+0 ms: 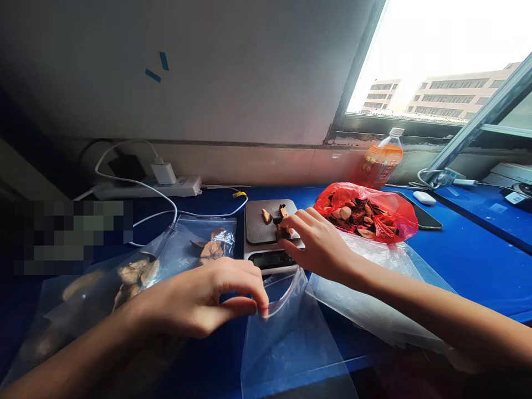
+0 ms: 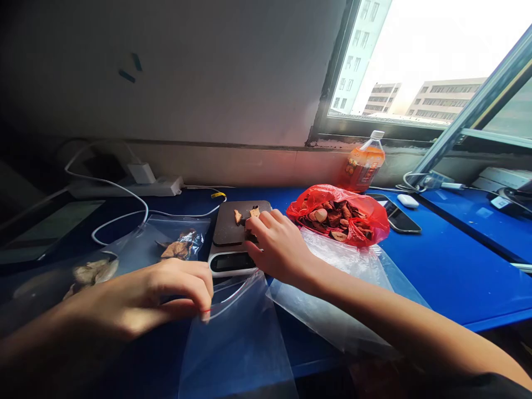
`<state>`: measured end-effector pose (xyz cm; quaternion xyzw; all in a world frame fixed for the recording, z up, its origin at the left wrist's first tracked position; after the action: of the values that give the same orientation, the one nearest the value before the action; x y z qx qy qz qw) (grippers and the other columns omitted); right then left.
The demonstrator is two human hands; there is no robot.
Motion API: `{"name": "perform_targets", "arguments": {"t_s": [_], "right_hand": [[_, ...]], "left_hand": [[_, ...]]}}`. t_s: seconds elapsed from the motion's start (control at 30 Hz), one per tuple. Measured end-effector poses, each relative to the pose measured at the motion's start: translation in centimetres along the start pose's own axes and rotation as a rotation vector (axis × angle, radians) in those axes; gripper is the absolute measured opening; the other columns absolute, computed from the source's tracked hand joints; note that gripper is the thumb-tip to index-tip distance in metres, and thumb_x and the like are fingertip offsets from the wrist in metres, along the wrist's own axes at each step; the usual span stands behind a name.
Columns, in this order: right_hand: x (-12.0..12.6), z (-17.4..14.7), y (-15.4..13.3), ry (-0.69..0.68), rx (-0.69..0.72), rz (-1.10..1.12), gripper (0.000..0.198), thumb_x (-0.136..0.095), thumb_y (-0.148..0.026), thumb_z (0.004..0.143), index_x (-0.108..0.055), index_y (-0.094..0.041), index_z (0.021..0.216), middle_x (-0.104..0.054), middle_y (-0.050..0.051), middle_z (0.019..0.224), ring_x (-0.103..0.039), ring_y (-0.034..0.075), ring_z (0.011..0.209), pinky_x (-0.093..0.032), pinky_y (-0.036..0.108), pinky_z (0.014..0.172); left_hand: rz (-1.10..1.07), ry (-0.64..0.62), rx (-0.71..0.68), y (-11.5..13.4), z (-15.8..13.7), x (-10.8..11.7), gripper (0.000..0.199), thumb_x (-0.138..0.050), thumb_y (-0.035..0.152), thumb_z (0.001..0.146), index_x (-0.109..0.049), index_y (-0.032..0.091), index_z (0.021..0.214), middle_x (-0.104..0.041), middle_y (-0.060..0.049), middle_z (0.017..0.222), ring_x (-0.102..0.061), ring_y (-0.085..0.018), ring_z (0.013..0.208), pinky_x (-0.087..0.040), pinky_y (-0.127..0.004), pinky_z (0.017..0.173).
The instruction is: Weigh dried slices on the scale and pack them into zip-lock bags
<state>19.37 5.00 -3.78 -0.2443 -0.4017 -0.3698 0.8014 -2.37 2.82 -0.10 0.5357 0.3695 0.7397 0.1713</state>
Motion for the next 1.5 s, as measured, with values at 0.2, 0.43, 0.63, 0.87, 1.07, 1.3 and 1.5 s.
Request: {"name": "perform_targets", "arguments": {"t_s": [0.2, 0.43, 0.63, 0.87, 1.07, 1.3, 1.5], "right_hand": [[1.6, -0.1, -0.8, 0.053, -0.025, 0.36, 0.01, -0.061, -0.015, 0.082, -0.052, -0.021, 0.084, -0.066, 0.003, 0.081, -0.056, 0.017, 0.073, -0.046, 0.03, 0.068], [5.2, -0.9, -2.8, -0.47, 0.091, 0.768, 0.004, -0.064, -0.016, 0.09, -0.065, -0.019, 0.092, -0.073, 0.003, 0.092, -0.065, 0.014, 0.084, -0.053, 0.028, 0.079], [3.0, 0.8, 0.2, -0.005, -0.03, 0.37, 0.016, -0.062, -0.028, 0.094, -0.064, -0.018, 0.106, -0.071, 0.011, 0.108, -0.065, 0.022, 0.097, -0.051, 0.037, 0.087], [-1.0, 3.3, 2.7, -0.039, -0.22, 0.104, 0.009, -0.06, -0.013, 0.085, -0.064, -0.019, 0.091, -0.073, 0.007, 0.09, -0.061, 0.022, 0.086, -0.047, 0.037, 0.082], [3.8, 0.9, 0.3, -0.206, -0.113, 0.697, 0.011, -0.062, -0.018, 0.088, -0.069, -0.017, 0.097, -0.074, 0.002, 0.09, -0.066, 0.013, 0.076, -0.049, 0.024, 0.065], [3.2, 1.3, -1.4, -0.257, 0.078, 0.421, 0.015, -0.061, -0.021, 0.096, -0.07, -0.017, 0.107, -0.075, 0.008, 0.103, -0.068, 0.018, 0.095, -0.052, 0.033, 0.085], [-2.2, 6.7, 0.6, -0.256, -0.129, -0.056, 0.023, -0.058, -0.029, 0.096, -0.07, -0.013, 0.107, -0.073, 0.016, 0.106, -0.064, 0.027, 0.1, -0.047, 0.039, 0.088]], "left_hand": [[0.052, -0.003, 0.027, -0.2, -0.1, 0.1, 0.02, -0.056, 0.007, 0.092, -0.072, 0.018, 0.088, -0.074, -0.003, 0.087, -0.068, -0.013, 0.079, -0.052, -0.018, 0.072], [0.058, 0.018, 0.024, -0.2, 0.0, 0.5, 0.02, -0.058, 0.005, 0.09, -0.072, 0.018, 0.086, -0.074, -0.002, 0.086, -0.067, -0.012, 0.076, -0.052, -0.019, 0.074], [0.067, 0.001, 0.055, -0.3, -0.1, 0.4, 0.02, -0.057, 0.006, 0.091, -0.072, 0.019, 0.085, -0.073, -0.001, 0.085, -0.067, -0.012, 0.074, -0.052, -0.02, 0.073], [0.062, 0.017, 0.041, -0.2, -0.1, 0.4, 0.018, -0.058, 0.008, 0.09, -0.072, 0.017, 0.084, -0.073, -0.003, 0.083, -0.067, -0.013, 0.074, -0.051, -0.02, 0.069], [0.072, 0.097, 0.045, -0.7, -0.3, 0.5, 0.018, -0.059, 0.01, 0.091, -0.073, 0.019, 0.085, -0.073, -0.001, 0.085, -0.067, -0.012, 0.076, -0.05, -0.021, 0.073], [0.036, 0.16, -0.005, -1.2, 0.0, 0.3, 0.018, -0.058, 0.011, 0.09, -0.073, 0.018, 0.082, -0.073, -0.002, 0.081, -0.067, -0.012, 0.072, -0.05, -0.02, 0.065], [0.075, 0.134, 0.008, -0.9, 0.0, 0.5, 0.017, -0.059, 0.012, 0.09, -0.072, 0.016, 0.081, -0.073, -0.004, 0.08, -0.066, -0.013, 0.07, -0.051, -0.021, 0.063]]}}
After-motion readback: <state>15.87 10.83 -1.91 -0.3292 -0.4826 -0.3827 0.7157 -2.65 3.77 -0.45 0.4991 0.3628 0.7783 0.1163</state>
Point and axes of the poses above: each hand's wrist, its own z-axis towards the middle knuckle, its own x-axis out of the back of the hand, y = z × x, the point moved 2 cm from there along z, towards the middle knuckle
